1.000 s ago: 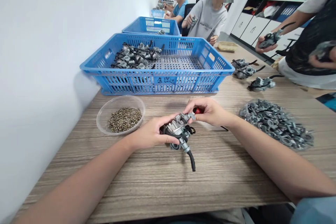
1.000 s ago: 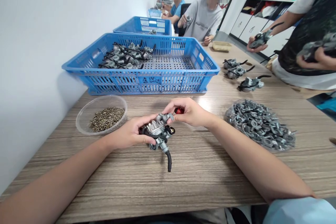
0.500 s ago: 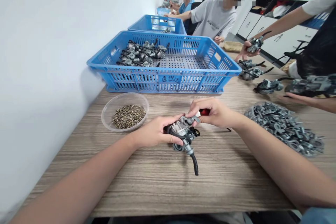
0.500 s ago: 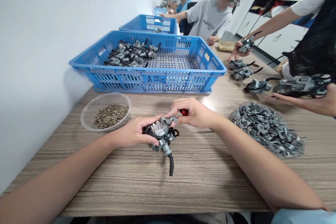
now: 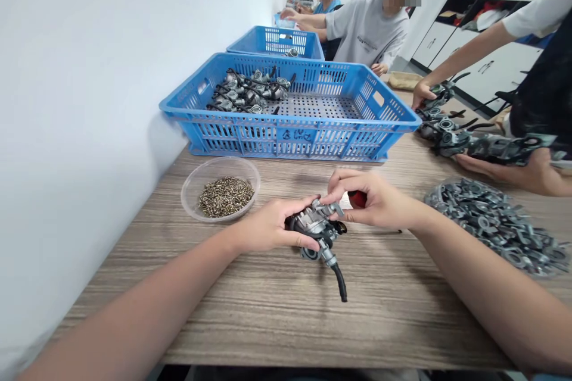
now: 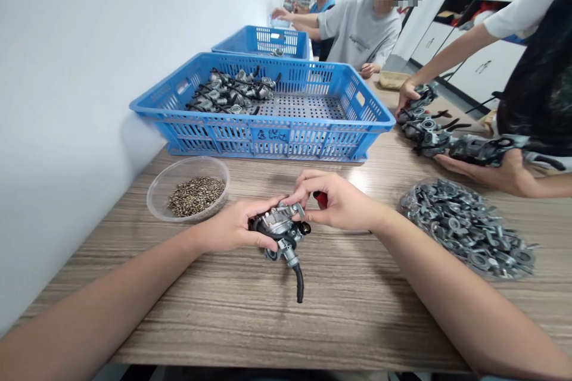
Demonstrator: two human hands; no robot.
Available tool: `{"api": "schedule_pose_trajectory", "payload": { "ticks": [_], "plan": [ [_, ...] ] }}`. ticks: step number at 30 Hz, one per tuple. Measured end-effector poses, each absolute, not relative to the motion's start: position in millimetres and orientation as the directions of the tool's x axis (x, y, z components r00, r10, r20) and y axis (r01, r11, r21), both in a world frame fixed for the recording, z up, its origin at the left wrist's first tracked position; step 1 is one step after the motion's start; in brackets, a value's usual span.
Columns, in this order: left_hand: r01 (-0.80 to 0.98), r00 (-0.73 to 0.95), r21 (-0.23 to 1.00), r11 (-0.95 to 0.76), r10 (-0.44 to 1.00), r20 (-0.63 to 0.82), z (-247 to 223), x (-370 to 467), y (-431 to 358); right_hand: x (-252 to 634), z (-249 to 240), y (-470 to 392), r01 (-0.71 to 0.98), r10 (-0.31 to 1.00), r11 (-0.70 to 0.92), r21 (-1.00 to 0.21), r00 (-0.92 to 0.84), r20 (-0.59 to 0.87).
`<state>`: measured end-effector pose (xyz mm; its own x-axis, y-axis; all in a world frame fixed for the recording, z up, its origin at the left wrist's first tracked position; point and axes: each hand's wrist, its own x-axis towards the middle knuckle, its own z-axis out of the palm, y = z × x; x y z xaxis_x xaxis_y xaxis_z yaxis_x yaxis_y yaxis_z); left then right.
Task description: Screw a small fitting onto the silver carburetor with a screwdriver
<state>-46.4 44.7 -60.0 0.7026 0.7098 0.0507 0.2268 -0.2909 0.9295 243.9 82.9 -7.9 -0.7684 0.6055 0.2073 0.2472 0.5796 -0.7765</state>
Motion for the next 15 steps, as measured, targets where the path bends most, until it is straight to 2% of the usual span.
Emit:
{"api": "schedule_pose_trajectory", "payload": {
  "ticks": [7, 15],
  "plan": [
    [0.241, 0.641, 0.871, -0.429, 0.744, 0.188, -65, -47, 46, 240, -16, 79, 0.256, 0.644, 0.622, -0.740, -0.706, 0.296],
    [0.240, 0.616, 0.860, -0.450, 0.756, 0.223, -73, -47, 44, 239, -16, 81, 0.247, 0.615, 0.676, -0.694, -0.709, 0.346]
  ]
}}
